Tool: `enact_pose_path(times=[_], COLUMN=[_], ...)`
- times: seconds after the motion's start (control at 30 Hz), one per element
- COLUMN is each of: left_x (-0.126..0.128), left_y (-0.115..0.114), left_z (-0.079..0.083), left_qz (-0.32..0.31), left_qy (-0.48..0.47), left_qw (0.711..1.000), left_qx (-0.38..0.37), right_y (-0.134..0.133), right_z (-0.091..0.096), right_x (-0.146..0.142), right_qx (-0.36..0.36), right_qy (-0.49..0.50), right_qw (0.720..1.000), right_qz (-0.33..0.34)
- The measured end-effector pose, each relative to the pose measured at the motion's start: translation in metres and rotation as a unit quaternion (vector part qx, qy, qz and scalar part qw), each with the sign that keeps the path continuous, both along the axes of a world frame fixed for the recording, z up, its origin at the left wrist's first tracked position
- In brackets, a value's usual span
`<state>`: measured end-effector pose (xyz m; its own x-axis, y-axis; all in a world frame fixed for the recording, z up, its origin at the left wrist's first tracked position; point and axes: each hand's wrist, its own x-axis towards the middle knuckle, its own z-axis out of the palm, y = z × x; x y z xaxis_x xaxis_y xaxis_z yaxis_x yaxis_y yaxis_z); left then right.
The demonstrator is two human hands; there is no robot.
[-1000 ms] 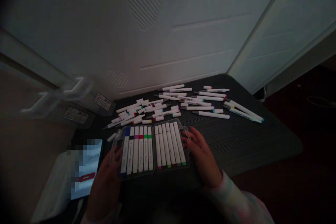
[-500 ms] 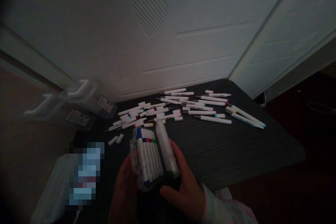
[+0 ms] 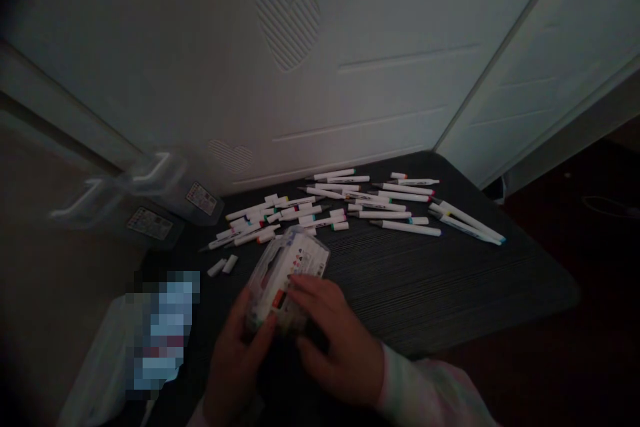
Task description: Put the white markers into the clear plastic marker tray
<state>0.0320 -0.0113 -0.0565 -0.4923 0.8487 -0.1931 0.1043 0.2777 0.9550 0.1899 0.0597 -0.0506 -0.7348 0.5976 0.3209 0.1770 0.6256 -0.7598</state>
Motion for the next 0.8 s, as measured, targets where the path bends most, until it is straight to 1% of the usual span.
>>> enact_pose_path(times=[0.03, 0.07, 0.1, 0.13, 0.17, 0.2, 0.23, 0.3, 0.33, 0.37, 0.43, 0.63, 0.7, 0.8], left_x=[-0.009, -0.019, -0.027, -0.033, -0.038, -0.041, -0.043, -0.043, -0.042, -0.041, -0.038, -0.03, -0.028, -0.026], left_y=[0.007, 0.013, 0.019, 0.025, 0.029, 0.034, 0.038, 0.044, 0.047, 0.05, 0.053, 0.053, 0.053, 0.051], left_z=[0.007, 0.012, 0.015, 0.018, 0.018, 0.018, 0.016, 0.011, 0.009, 0.006, 0.002, -0.006, -0.007, -0.006], left_qz=[-0.022, -0.032, -0.034, -0.042, -0.048, -0.056, -0.064, -0.078, -0.081, -0.082, -0.077, -0.057, -0.049, -0.04], left_qy=[-0.042, -0.085, -0.126, -0.166, -0.201, -0.23, -0.252, -0.277, -0.283, -0.286, -0.289, -0.299, -0.294, -0.282], left_qw=[0.999, 0.996, 0.991, 0.985, 0.978, 0.971, 0.965, 0.956, 0.954, 0.953, 0.952, 0.949, 0.951, 0.954], left_qx=[0.006, 0.009, 0.012, 0.016, 0.023, 0.031, 0.041, 0.059, 0.063, 0.064, 0.063, 0.081, 0.085, 0.089], right_y=[0.01, 0.02, 0.03, 0.04, 0.049, 0.057, 0.063, 0.071, 0.072, 0.072, 0.07, 0.065, 0.063, 0.062], right_z=[0.002, 0.003, 0.004, 0.005, 0.005, 0.006, 0.006, 0.005, 0.003, 0.002, -0.002, -0.013, -0.014, -0.014], right_x=[0.003, 0.005, 0.007, 0.007, 0.007, 0.005, 0.004, -0.001, -0.003, -0.005, -0.007, -0.007, -0.007, -0.005], right_qx=[-0.012, -0.024, -0.03, -0.038, -0.066, -0.122, -0.197, -0.343, -0.394, -0.428, -0.457, -0.496, -0.49, -0.473], right_qy=[0.009, 0.02, 0.036, 0.052, 0.066, 0.078, 0.087, 0.103, 0.114, 0.128, 0.157, 0.208, 0.221, 0.226], right_qw=[1.0, 0.998, 0.993, 0.986, 0.981, 0.974, 0.964, 0.928, 0.908, 0.891, 0.871, 0.836, 0.835, 0.844], right_qz=[-0.02, -0.057, -0.108, -0.152, -0.171, -0.173, -0.157, -0.106, -0.088, -0.08, -0.091, -0.109, -0.112, -0.112])
